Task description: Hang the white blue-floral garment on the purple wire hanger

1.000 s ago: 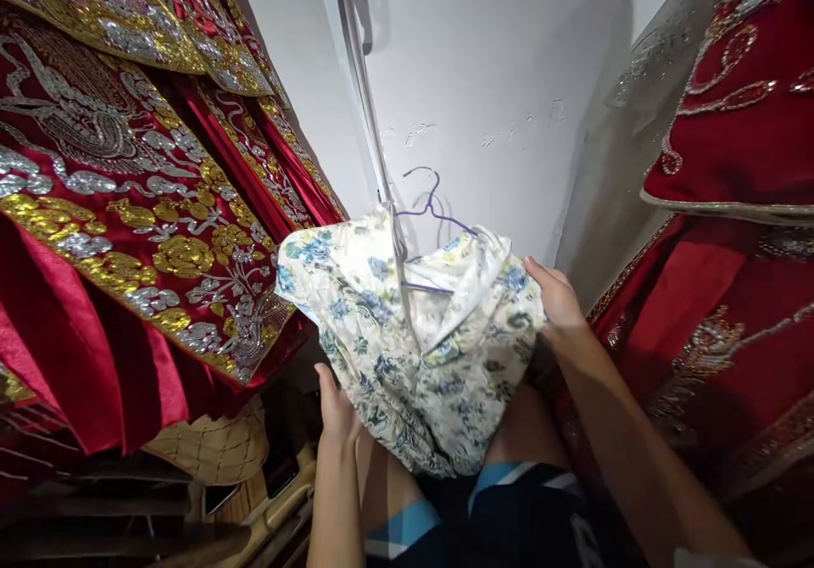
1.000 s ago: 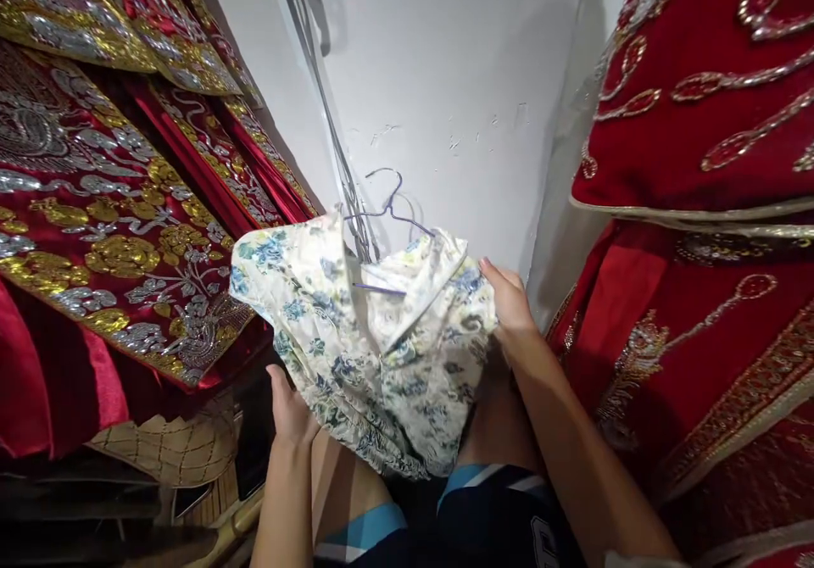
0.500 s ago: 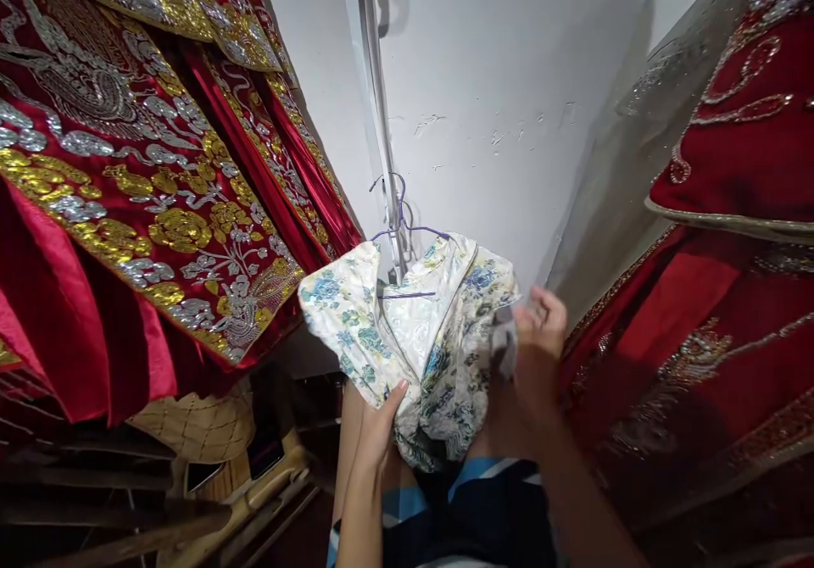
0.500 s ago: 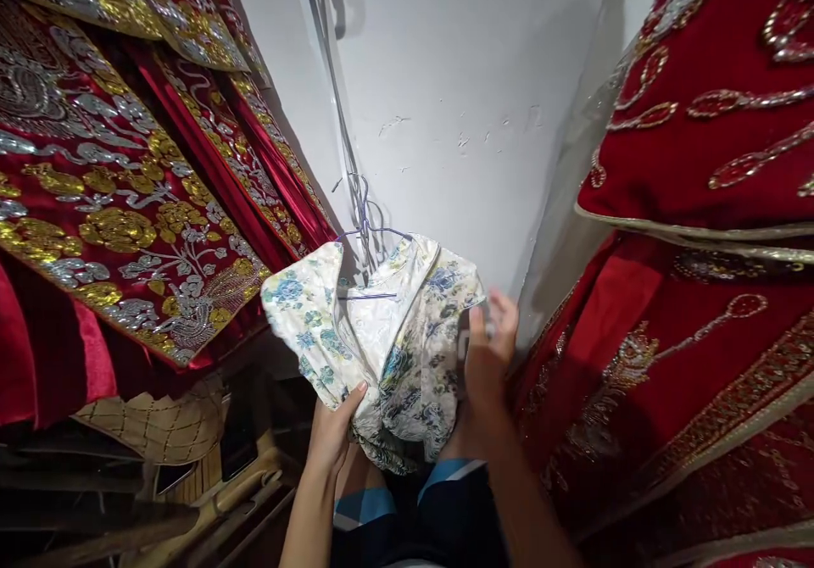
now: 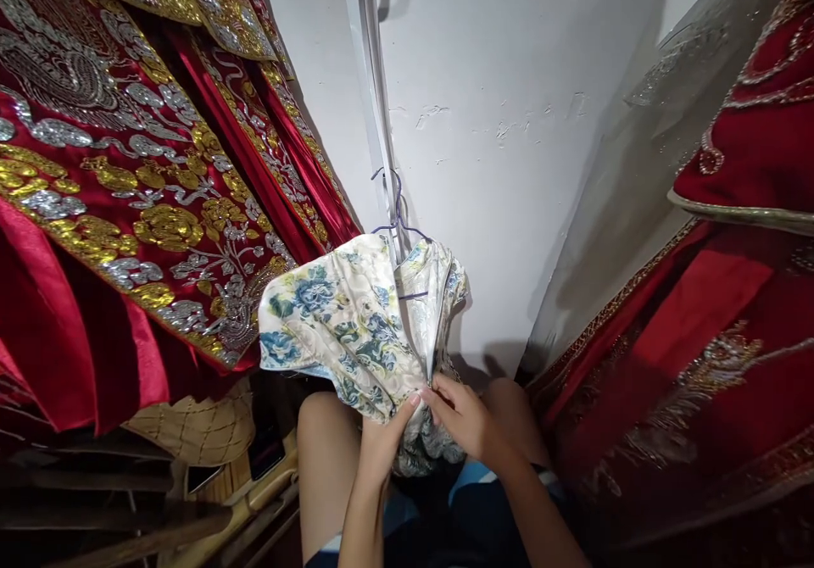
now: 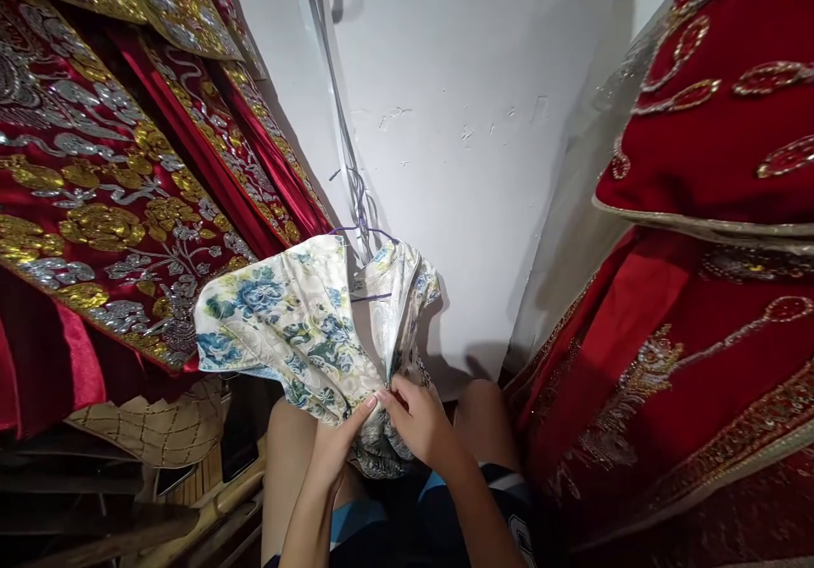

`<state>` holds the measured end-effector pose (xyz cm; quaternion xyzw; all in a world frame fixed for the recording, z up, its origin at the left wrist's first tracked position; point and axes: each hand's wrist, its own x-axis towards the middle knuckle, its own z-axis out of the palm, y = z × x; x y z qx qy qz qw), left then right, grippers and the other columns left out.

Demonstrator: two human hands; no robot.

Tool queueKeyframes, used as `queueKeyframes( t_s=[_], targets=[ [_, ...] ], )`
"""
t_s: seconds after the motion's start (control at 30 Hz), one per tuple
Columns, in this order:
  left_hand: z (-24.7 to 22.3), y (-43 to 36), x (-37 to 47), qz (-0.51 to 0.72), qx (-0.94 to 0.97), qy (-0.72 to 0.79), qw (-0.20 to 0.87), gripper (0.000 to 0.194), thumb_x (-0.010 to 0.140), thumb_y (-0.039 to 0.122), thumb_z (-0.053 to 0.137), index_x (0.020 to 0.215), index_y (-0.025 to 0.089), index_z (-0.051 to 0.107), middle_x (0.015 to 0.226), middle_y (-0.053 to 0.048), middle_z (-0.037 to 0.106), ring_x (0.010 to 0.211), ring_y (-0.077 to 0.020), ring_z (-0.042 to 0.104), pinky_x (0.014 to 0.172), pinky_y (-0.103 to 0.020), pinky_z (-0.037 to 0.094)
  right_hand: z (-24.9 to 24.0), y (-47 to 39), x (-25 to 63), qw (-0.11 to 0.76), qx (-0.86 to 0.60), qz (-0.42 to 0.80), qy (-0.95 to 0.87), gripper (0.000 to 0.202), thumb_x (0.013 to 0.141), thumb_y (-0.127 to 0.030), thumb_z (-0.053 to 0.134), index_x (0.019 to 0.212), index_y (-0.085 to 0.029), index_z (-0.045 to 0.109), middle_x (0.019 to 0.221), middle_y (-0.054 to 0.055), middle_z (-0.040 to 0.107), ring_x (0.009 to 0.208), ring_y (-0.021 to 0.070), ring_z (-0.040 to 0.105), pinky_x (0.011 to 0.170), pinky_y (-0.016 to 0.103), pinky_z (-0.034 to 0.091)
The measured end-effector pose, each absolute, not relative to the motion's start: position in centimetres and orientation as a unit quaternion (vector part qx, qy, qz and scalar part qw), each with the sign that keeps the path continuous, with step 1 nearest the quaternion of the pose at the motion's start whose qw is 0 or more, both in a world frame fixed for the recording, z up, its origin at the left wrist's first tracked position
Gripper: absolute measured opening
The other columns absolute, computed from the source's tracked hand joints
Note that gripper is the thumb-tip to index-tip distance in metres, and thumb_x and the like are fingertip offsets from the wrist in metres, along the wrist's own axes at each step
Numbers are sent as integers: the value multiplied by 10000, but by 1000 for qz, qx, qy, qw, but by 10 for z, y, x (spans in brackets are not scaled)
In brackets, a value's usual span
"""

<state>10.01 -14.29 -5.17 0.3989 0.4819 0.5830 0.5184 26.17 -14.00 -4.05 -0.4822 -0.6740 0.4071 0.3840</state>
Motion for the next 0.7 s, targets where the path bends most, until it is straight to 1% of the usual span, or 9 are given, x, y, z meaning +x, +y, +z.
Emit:
queueKeyframes(
  t_s=[0.1,0.2,0.27,0.33,0.47,0.57,0.63,0.7],
  targets=[
    [-52,-145,103,594,381,476,524,764,602,413,869,1284,164,631,1272,-149,669,1302,-343,544,1132,-454,390,-35,-145,265,381,-471,413,-680,406,1004,-451,407,682,-217,486,582,-16,537,573,142,519,577,266,359],
    [-53,-147,102,602,382,467,523,745,631,399,860,1298,169,618,1281,-145,663,1312,-330,535,1136,-444,386,-35,-144,264,384,-456,425,-681,409,994,-476,432,702,-210,537,578,-20,530,568,138,505,563,260,357],
    [-55,-148,101,599,383,465,528,739,640,386,860,1301,166,614,1271,-147,666,1305,-331,541,1136,-453,384,-37,-143,261,398,-450,430,-674,413,992,-473,441,688,-206,527,577,-22,527,583,138,511,577,257,369],
    [-56,-148,100,594,384,470,529,724,651,373,857,1299,163,614,1262,-148,670,1304,-331,542,1141,-460,376,-38,-143,258,412,-450,433,-664,411,995,-436,439,664,-205,515,572,-20,528,589,140,517,583,255,378],
    [-60,-148,99,594,395,472,518,702,671,355,848,1305,172,611,1287,-141,658,1322,-325,526,1157,-462,354,-42,-142,254,426,-459,447,-638,361,976,-357,457,655,-208,529,537,-27,518,542,135,501,547,252,361],
    [-62,-149,100,593,406,472,511,703,674,374,844,1307,176,610,1292,-141,655,1330,-325,518,1163,-462,347,-45,-140,253,438,-478,432,-627,322,941,-385,527,671,-214,490,535,-46,492,518,126,483,536,251,344],
    [-61,-150,100,588,411,474,510,705,670,389,846,1299,172,613,1290,-142,654,1338,-323,510,1168,-457,341,-47,-139,253,446,-486,416,-626,307,923,-411,568,707,-220,461,558,-54,498,537,127,492,553,251,346],
    [-61,-151,100,587,406,474,515,707,666,394,849,1293,171,613,1291,-143,651,1336,-321,511,1168,-454,342,-46,-139,254,444,-473,422,-633,297,936,-412,557,730,-222,460,573,-52,520,558,129,501,572,253,353]
  ],
)
